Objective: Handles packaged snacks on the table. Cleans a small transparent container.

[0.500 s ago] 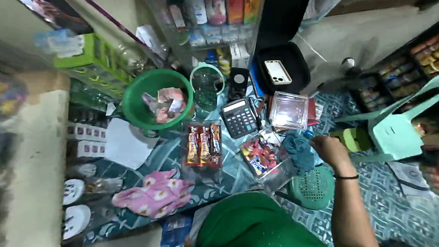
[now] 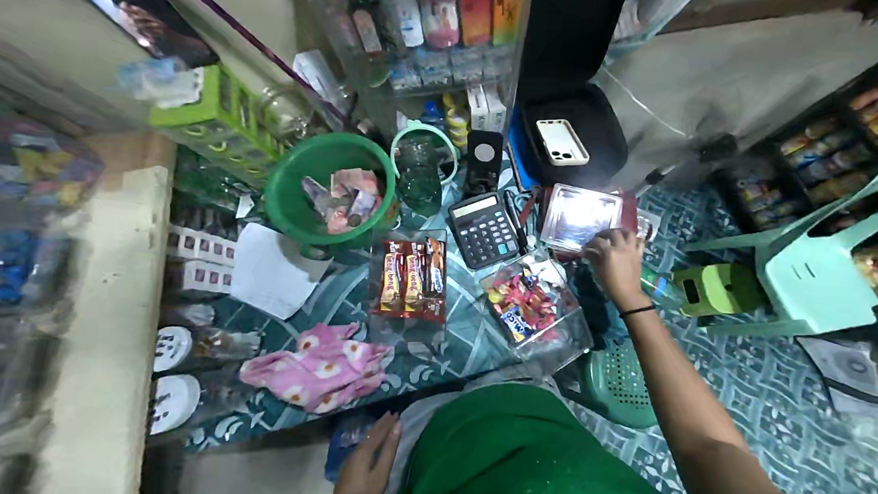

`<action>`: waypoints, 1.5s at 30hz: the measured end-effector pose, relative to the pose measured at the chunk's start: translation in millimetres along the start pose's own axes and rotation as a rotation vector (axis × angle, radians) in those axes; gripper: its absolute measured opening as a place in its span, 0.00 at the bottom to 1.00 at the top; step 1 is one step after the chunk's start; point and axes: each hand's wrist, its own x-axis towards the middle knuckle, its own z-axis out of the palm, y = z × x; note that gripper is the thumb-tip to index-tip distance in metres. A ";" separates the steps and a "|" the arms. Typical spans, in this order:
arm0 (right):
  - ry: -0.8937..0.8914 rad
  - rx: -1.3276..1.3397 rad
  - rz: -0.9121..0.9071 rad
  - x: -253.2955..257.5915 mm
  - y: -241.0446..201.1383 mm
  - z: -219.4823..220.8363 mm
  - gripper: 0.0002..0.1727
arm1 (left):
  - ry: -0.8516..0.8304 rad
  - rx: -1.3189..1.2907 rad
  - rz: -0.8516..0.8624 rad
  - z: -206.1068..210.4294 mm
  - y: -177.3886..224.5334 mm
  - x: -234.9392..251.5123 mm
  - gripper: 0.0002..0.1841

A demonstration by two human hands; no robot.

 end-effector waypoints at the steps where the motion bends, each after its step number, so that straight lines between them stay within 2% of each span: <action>1: -0.017 0.015 0.013 0.7 0.3 -4.0 0.09 | 0.035 -0.016 0.048 1.4 5.6 -0.4 0.24; 4: -0.059 0.001 -0.013 1.4 1.9 -8.9 0.14 | 0.058 -0.047 0.127 3.5 25.6 -2.4 0.22; 7: -0.038 -0.029 -0.074 -1.4 7.8 -4.2 0.11 | 0.019 -0.046 0.178 1.2 43.1 -3.4 0.21; 12: -0.021 0.001 -0.006 3.3 -0.3 -27.1 0.15 | 0.042 -0.062 0.386 -5.5 54.8 3.6 0.20; 17: 0.195 0.169 0.177 23.1 -22.3 -70.1 0.16 | -0.036 -0.099 0.541 -0.4 80.1 26.8 0.17; 19: 0.281 0.216 0.247 15.2 -38.2 -92.4 0.18 | -0.129 -0.078 0.560 0.9 92.9 33.1 0.19; 21: 0.338 0.296 0.247 -9.1 -61.9 -114.4 0.18 | -0.236 -0.202 0.568 -2.3 101.8 37.4 0.22; 23: 0.327 0.366 0.143 -48.0 -90.6 -128.0 0.17 | -0.394 -0.555 0.536 -7.5 106.6 42.8 0.29; 25: 0.324 0.450 -0.083 -81.8 -115.5 -124.5 0.15 | -0.611 -1.005 0.369 -12.4 111.2 49.4 0.45; 27: 0.232 0.560 -0.306 -115.6 -146.0 -106.5 0.12 | -0.712 -1.253 0.193 -14.7 112.4 54.4 0.55; 28: 0.154 0.642 -0.393 -132.8 -161.9 -93.3 0.11 | -0.711 -1.315 0.139 -14.3 110.3 55.1 0.54; 29: 0.071 0.717 -0.467 -148.0 -176.3 -80.1 0.10 | -0.678 -1.370 0.094 -12.9 106.6 54.7 0.48; 31: -0.056 0.797 -0.520 -165.9 -190.4 -59.6 0.09 | -0.599 -1.434 0.030 -10.9 93.3 55.0 0.29; 32: -0.070 0.775 -0.463 -168.3 -186.9 -54.8 0.11 | -0.587 -1.424 0.057 -10.4 82.4 55.8 0.27; 33: -0.039 0.713 -0.347 -167.1 -176.7 -52.8 0.15 | -0.587 -1.415 0.101 -11.0 69.6 56.4 0.31; 35: 0.053 0.533 -0.020 -155.6 -144.3 -51.7 0.19 | -0.561 -1.407 0.154 -16.2 48.4 52.6 0.36; 37: 0.015 0.413 0.284 -132.7 -110.6 -49.3 0.27 | -0.517 -1.397 0.185 -23.9 35.0 45.9 0.39; 38: -0.038 0.394 0.379 -122.0 -99.4 -44.1 0.31 | -0.489 -1.401 0.183 -28.4 30.1 41.6 0.39; 39: -0.090 0.390 0.442 -114.2 -94.9 -35.3 0.33 | -0.467 -1.423 0.173 -33.3 25.2 37.5 0.39; 41: -0.126 0.412 0.503 -103.2 -100.7 -10.7 0.29 | -0.489 -1.488 0.175 -42.0 15.7 33.4 0.39; 45: -0.170 0.451 0.503 -87.6 -130.6 16.8 0.29 | -0.492 -1.585 0.140 -48.7 17.6 29.5 0.47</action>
